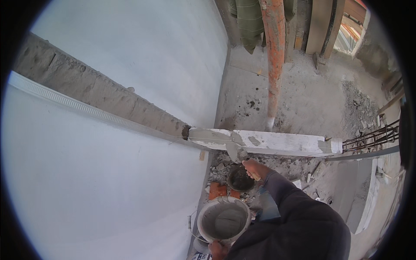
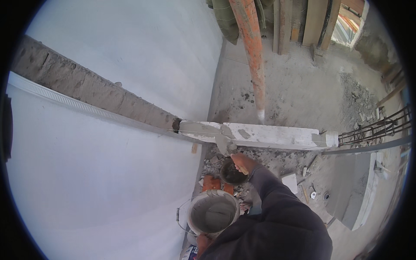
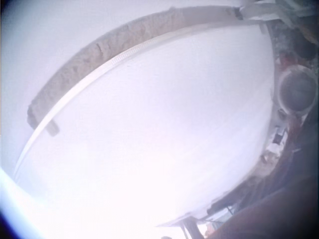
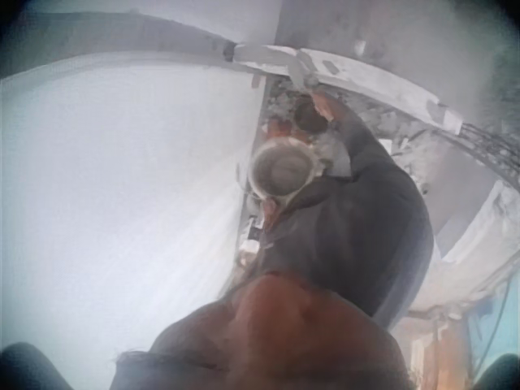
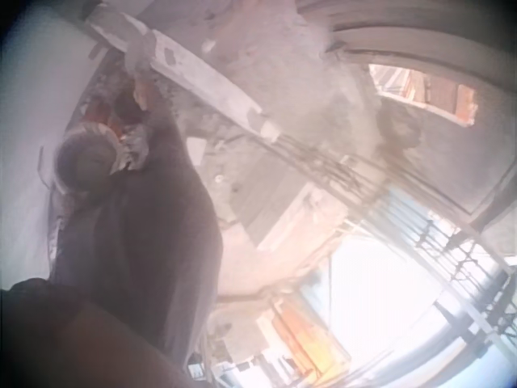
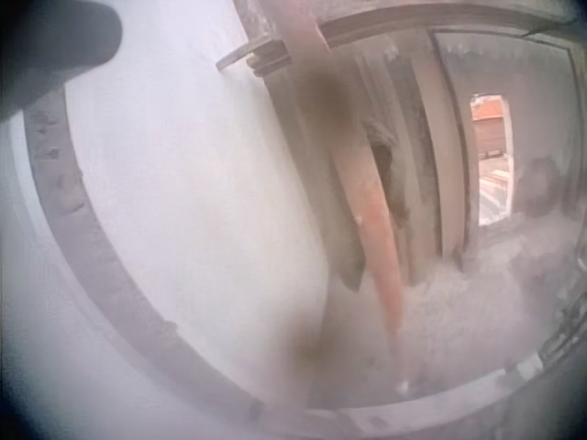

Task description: The person applies mortar to white blocks using a trowel, places them on a low wall, and taps them into position. The person also measures and cuts a block with a hand saw.

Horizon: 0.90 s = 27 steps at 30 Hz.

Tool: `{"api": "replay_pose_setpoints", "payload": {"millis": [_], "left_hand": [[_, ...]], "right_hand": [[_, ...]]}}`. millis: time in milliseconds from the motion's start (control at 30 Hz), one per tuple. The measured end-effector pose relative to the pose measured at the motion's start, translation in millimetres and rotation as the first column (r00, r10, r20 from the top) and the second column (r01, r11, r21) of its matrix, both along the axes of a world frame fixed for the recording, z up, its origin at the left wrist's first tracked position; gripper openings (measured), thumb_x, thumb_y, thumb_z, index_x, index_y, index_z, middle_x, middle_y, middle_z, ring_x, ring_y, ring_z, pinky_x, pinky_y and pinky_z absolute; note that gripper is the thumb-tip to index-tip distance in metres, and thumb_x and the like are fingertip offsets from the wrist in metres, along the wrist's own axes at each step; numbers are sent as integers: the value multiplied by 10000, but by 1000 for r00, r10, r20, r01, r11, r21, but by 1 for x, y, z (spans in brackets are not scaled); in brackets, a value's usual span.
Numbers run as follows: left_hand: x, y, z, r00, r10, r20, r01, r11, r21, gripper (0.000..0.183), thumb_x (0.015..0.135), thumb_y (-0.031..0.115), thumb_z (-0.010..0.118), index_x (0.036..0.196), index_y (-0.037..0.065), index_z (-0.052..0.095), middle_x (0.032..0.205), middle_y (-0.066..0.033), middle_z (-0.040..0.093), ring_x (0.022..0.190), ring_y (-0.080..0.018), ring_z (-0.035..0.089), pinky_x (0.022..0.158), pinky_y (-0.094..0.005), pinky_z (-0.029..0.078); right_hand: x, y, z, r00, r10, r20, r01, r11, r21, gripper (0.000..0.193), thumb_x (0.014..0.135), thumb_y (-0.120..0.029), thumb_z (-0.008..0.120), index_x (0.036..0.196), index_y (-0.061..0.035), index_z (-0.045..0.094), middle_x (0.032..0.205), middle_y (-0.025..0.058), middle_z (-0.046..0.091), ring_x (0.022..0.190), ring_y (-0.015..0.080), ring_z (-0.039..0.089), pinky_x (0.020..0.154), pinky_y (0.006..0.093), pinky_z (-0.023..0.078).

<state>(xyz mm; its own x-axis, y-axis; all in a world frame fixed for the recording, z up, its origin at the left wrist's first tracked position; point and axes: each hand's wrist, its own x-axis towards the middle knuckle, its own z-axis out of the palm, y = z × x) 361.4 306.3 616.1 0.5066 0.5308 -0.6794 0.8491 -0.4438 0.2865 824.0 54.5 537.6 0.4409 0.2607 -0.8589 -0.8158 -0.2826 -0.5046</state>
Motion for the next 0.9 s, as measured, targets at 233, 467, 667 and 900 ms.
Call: {"api": "replay_pose_setpoints", "payload": {"millis": [233, 467, 667, 900], "left_hand": [[34, -11, 53, 272, 962, -24, -709, 184, -681, 540, 837, -26, 560, 1320, 39, 328, 1232, -208, 476, 1129, -396, 587, 921, -706, 536], [30, -6, 114, 63, 998, -11, -658, 33, -752, 166, 851, 51, 563, 1011, 28, 529, 1027, -117, 546, 921, -299, 605, 779, -506, 526], [10, -9, 121, -41, 997, 58, -492, 30, -870, 302, 829, -18, 546, 1111, 85, 514, 1073, -90, 540, 934, -290, 610, 855, -550, 549], [12, -8, 114, -140, 990, -17, -496, -85, -864, 321, 817, -6, 554, 1128, 61, 513, 1143, -118, 542, 1052, -331, 608, 941, -603, 533]], "right_hand": [[-147, -62, 103, 221, 594, 773, -561, 726, -398, 377, 1008, -386, 613, 1025, -20, 521, 730, 182, 629, 722, 389, 678, 624, 491, 501], [-233, -63, 108, -84, 810, 581, -567, 440, -696, 275, 949, -237, 629, 1133, -65, 517, 899, 187, 687, 796, 413, 688, 686, 537, 548], [-196, -124, 174, -111, 859, 501, -568, 358, -741, 300, 941, -173, 584, 1226, -82, 559, 857, 188, 678, 812, 400, 702, 716, 522, 563], [-187, -48, 204, 717, 650, -252, -417, 690, 592, 293, 1030, -400, 596, 1063, -109, 589, 672, -20, 522, 524, 88, 512, 438, 292, 446]]}}
